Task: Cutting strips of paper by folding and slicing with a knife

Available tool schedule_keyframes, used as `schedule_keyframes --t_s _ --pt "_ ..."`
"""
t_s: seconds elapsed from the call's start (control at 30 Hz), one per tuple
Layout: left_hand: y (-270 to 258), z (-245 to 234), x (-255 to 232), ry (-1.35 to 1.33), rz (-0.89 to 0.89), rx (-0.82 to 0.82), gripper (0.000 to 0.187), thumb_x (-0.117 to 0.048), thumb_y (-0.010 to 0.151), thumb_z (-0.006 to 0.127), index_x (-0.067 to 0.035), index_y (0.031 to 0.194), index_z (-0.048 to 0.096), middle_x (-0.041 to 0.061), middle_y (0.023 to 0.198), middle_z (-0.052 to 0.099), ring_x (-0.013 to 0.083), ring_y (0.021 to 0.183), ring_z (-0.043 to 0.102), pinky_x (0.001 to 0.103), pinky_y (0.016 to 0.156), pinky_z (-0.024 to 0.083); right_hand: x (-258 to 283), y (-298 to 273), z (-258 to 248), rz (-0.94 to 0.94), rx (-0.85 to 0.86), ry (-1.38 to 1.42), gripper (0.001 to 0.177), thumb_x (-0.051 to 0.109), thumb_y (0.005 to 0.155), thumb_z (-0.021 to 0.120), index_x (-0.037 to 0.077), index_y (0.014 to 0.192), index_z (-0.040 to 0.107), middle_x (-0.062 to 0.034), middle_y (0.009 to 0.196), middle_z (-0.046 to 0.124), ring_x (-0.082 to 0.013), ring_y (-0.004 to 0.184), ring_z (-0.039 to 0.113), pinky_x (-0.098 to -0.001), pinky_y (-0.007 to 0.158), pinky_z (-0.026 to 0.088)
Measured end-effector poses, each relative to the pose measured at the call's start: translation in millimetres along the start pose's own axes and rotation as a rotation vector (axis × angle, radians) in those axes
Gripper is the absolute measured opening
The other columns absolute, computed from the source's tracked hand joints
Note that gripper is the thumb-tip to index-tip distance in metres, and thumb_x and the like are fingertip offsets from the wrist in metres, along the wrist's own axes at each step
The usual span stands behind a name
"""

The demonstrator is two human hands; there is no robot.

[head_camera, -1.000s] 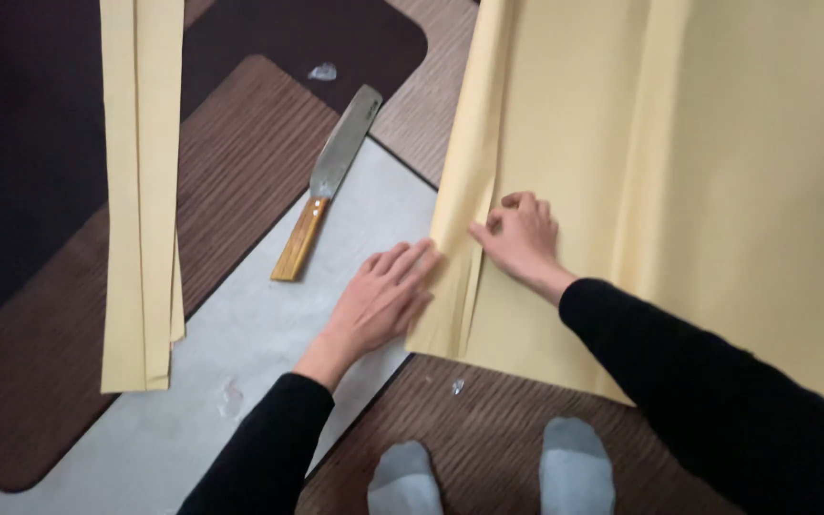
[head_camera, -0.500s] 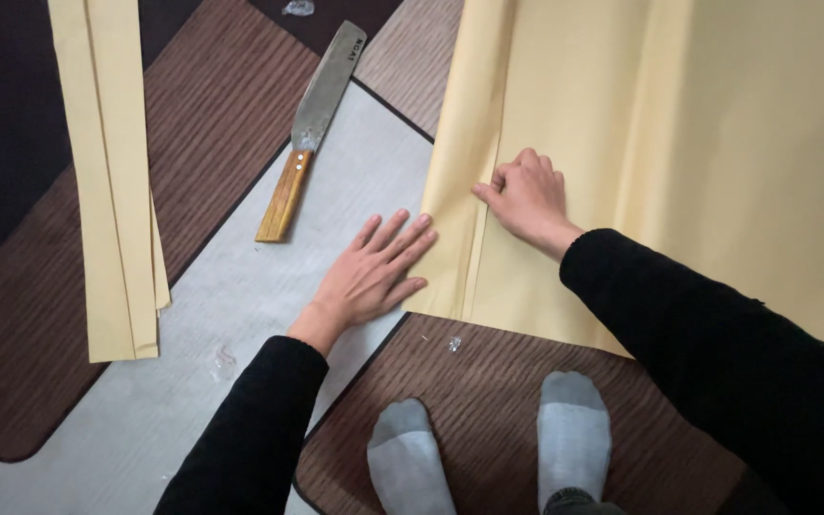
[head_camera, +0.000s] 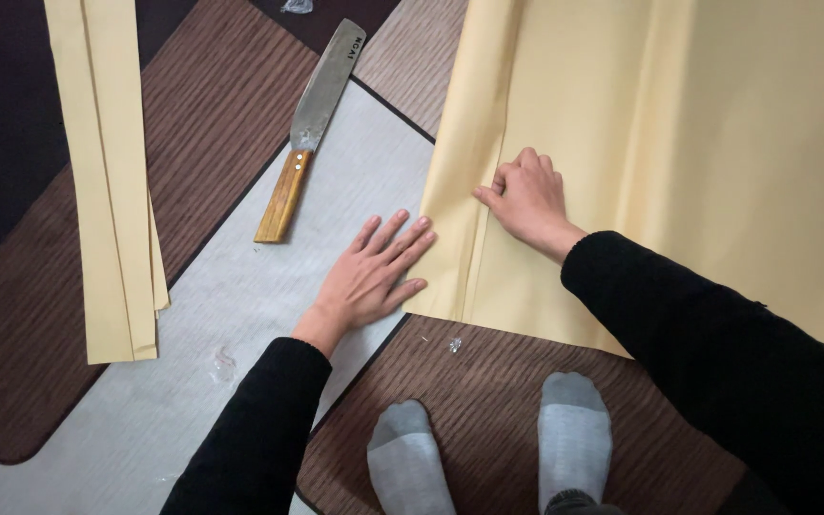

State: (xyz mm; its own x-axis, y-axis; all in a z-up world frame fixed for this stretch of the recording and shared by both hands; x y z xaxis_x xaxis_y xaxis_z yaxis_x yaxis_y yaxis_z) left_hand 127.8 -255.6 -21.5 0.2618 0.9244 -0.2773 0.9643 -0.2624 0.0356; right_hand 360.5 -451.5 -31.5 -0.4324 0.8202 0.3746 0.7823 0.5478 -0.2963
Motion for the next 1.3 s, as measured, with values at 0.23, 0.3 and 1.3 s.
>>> schedule_keyframes --t_s 0.23,0.3,1.3 --pt "1 0 -3 -0.034 -0.017 -0.022 0.079 -0.068 0.117 0.041 -0.031 0.185 0.027 -0.003 0.191 0.028 0.0296 0.177 0.02 0.057 0.142 0.015 -11 3 6 -0.036 0.002 0.029 0.039 0.049 0.103 0.08 0.013 0.089 0.074 -0.0114 0.119 0.056 -0.0418 0.126 0.056 -0.0584 0.105 0.049" --pt "2 1 -3 -0.024 -0.018 -0.026 0.08 -0.069 0.116 0.041 -0.031 0.184 0.028 -0.004 0.191 0.028 0.0293 0.176 0.021 0.057 0.142 0.015 -12 4 7 -0.044 0.001 0.027 0.04 0.049 0.102 0.081 0.013 0.088 0.073 -0.011 0.118 0.055 -0.0414 0.126 0.055 -0.0586 0.105 0.049" --pt "2 0 -3 0.034 0.045 -0.194 0.077 -0.066 0.114 0.048 -0.025 0.179 0.043 0.001 0.185 0.043 0.0287 0.174 0.03 0.057 0.139 0.019 60 -41 12 -0.672 -0.147 -0.351 0.054 0.045 0.119 0.039 0.038 0.172 0.05 0.0052 0.183 0.045 -0.0248 0.167 0.042 -0.0568 0.132 0.03"
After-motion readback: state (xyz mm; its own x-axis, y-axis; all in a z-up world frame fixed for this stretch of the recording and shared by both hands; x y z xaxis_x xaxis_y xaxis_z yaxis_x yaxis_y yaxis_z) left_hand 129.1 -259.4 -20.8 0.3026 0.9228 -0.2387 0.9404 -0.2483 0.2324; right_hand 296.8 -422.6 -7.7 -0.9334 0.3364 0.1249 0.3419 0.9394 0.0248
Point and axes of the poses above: each hand's wrist, its own y-axis towards the middle knuckle, its own z-axis out of the palm, x = y × z, the point moved 4 cm from there along y, towards the middle knuckle
